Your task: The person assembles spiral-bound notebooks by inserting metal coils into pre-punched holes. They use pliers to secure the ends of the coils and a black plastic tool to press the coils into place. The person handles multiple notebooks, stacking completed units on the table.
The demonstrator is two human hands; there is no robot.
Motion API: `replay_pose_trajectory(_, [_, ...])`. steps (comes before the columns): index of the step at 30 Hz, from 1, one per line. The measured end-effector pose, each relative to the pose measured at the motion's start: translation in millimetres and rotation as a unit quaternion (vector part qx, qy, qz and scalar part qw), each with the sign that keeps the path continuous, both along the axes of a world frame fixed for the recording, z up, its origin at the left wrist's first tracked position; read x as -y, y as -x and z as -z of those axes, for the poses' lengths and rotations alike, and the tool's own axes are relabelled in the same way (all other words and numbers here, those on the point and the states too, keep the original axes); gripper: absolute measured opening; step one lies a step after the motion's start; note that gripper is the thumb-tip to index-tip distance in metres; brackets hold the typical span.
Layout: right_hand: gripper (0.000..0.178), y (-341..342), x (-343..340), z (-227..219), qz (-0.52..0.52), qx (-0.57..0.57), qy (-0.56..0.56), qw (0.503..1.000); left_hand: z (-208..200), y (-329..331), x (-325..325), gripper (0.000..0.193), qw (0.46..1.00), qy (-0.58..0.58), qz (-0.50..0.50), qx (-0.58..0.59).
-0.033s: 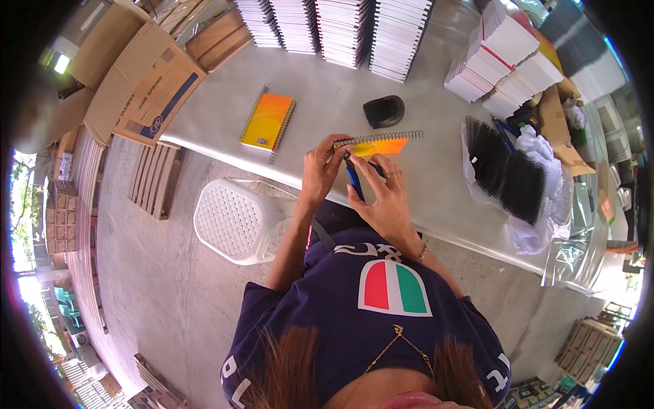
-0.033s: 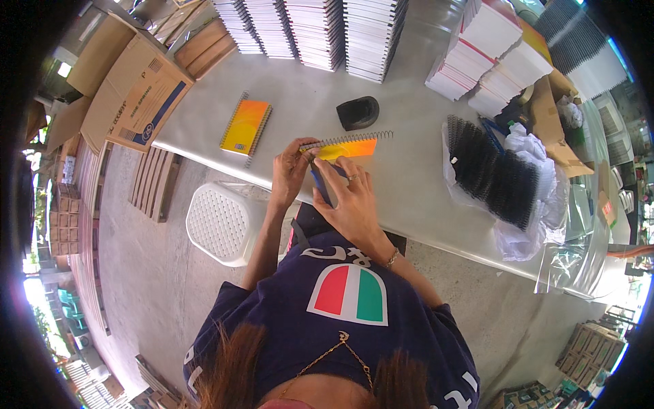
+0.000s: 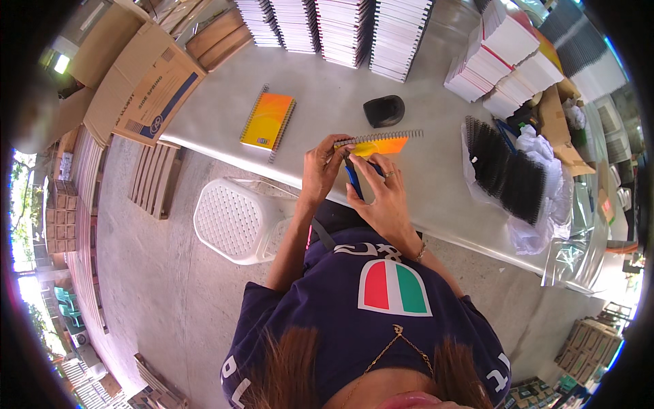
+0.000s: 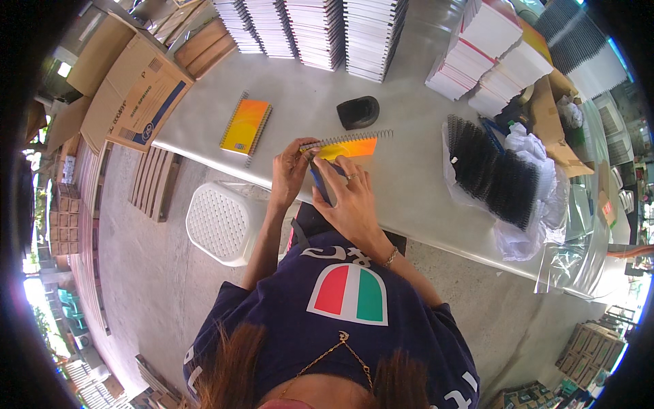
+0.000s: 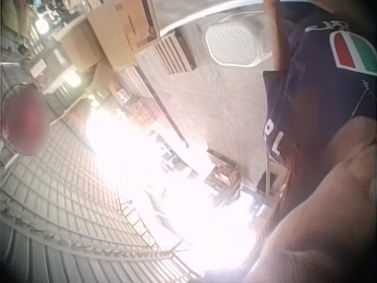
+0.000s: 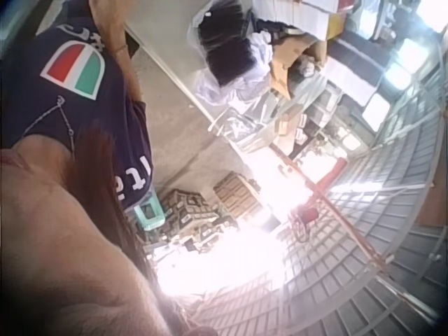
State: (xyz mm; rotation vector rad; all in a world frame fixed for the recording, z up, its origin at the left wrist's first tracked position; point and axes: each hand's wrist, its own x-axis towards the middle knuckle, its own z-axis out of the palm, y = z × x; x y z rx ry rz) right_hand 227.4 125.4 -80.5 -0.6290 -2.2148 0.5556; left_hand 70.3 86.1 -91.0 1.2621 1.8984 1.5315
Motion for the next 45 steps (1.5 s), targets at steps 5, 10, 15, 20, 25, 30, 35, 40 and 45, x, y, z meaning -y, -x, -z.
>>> replay_pose_trajectory(5, [0.058, 3.4, 0.6, 2.1, -0.006, -0.015, 0.002, 1.000, -1.9, -1.7, 2.5, 0.018, 1.000, 0.022, -0.009, -0.003])
replay_pose_trajectory(10, [0.055, 2.6, 3.7, 3.2, -0.017, 0.003, 0.006, 1.000, -5.2, -8.9, 4.8, 0.021, 1.000, -0.007, -0.027, -0.006])
replay_pose_trajectory(15, [0.043, -6.0, 5.3, -16.2, -0.185, -0.158, 0.641, 0.728, 6.9, -20.0, 3.6, 0.022, 0.992, -0.066, -0.064, -0.092])
replay_pose_trajectory(20, [0.041, -17.0, -23.5, -36.3, -0.246, -0.115, 0.660, 0.701, -12.5, -17.1, 6.1, 0.022, 0.997, -0.034, -0.056, -0.039])
replay_pose_trajectory(25, [0.037, -65.6, -79.4, -5.3, -0.020, 0.032, 0.268, 0.963, -44.1, 41.8, 30.4, 0.024, 0.982, 0.004, -0.181, -0.060])
replay_pose_trajectory(30, [0.037, -95.4, -104.0, 18.0, 0.147, 0.100, 0.041, 0.983, -81.6, 127.8, 38.2, 0.036, 0.977, -0.049, -0.129, -0.164])
replay_pose_trajectory(35, [0.028, -99.4, -105.4, 13.6, 0.144, 0.060, 0.080, 0.985, -72.6, 201.7, -8.6, 0.042, 0.982, 0.023, 0.018, -0.189])
replay_pose_trajectory(40, [0.026, -131.7, -131.8, -15.9, 0.151, 0.033, 0.068, 0.986, -33.9, 214.0, -48.3, 0.042, 0.954, 0.102, 0.128, -0.250])
replay_pose_trajectory(45, [0.025, -174.9, -172.2, -68.0, 0.206, -0.034, 0.102, 0.973, -10.9, 197.1, -59.3, 0.040, 0.921, 0.072, 0.149, -0.352])
